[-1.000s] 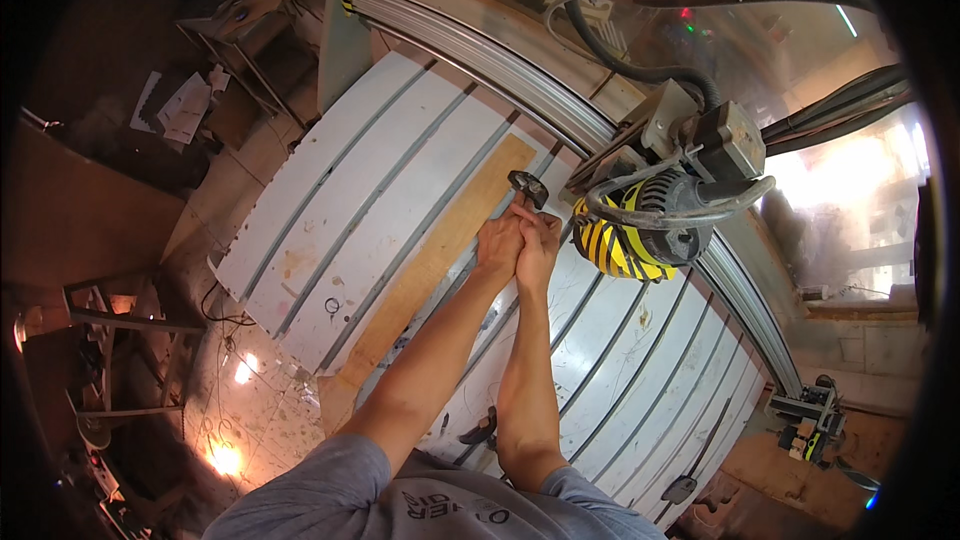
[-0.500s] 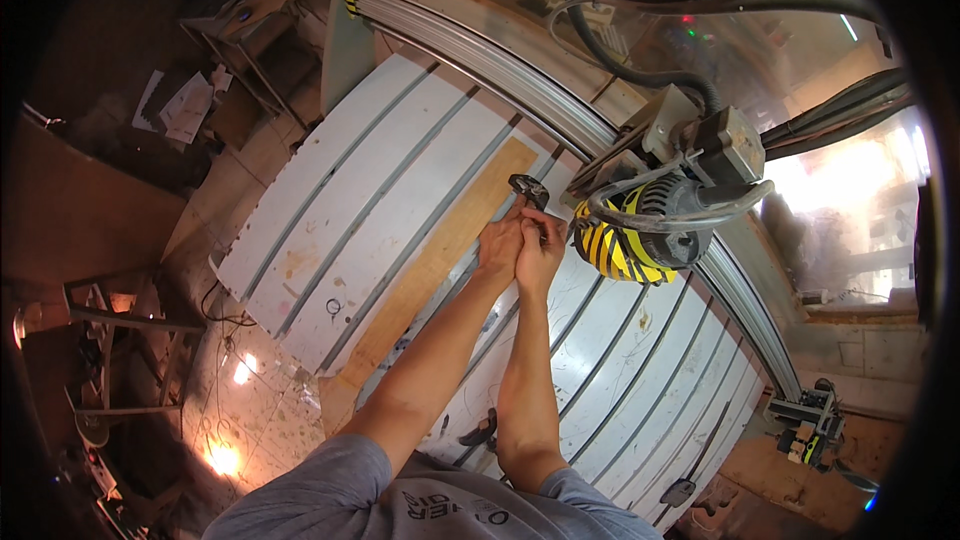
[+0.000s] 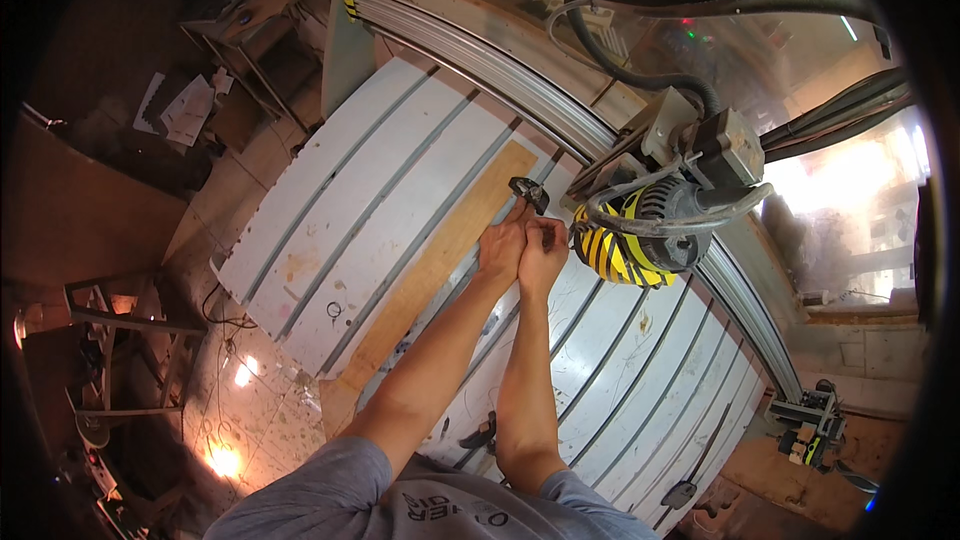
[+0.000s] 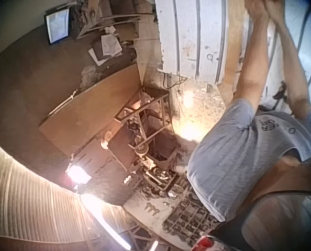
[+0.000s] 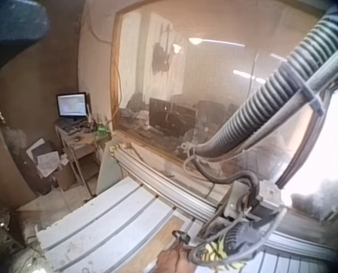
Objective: The person prepares a CNC machine by placing a wooden board on the bed, adjusting a sensor module on the board, and then positioning the machine head over the sensor.
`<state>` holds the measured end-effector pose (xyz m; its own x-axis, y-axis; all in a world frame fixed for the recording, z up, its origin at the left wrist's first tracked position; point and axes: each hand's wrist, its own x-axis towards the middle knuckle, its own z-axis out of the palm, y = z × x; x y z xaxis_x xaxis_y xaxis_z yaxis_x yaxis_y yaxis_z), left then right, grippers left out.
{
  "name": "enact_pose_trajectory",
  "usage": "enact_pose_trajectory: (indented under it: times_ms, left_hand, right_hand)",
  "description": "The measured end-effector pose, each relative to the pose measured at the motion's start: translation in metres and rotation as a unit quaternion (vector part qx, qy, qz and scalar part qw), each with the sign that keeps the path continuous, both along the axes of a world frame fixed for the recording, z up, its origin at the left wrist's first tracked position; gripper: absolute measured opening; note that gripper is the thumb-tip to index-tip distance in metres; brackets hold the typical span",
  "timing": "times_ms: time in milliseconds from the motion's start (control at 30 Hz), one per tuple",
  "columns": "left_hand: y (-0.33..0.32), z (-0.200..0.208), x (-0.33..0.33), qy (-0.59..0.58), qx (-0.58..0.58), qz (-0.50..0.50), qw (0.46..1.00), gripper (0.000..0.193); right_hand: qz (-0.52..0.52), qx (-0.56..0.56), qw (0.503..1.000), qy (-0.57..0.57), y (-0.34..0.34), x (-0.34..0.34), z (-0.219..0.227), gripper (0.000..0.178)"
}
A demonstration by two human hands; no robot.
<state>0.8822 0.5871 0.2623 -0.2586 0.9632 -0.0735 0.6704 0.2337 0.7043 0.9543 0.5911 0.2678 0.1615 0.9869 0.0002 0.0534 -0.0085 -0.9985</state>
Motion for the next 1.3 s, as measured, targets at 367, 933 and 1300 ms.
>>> enact_pose_trajectory:
  times_ms: [367,933,1300]
  left_hand:
    - [0.001,-0.013,0.005,0.026,0.048,0.000,0.999,0.042]
    - [0.003,-0.024,0.005,0.009,0.086,0.008,0.996,0.043]
    - [0.003,-0.016,0.004,0.020,0.050,0.000,0.999,0.050]
  right_hand:
    - [0.040,0.053,0.987,-0.149,0.035,0.012,-0.007,0.058]
    - [-0.034,0.054,0.997,-0.037,0.022,-0.001,-0.013,0.037]
    - [0.073,0.034,0.992,-0.100,0.049,0.017,-0.015,0.029]
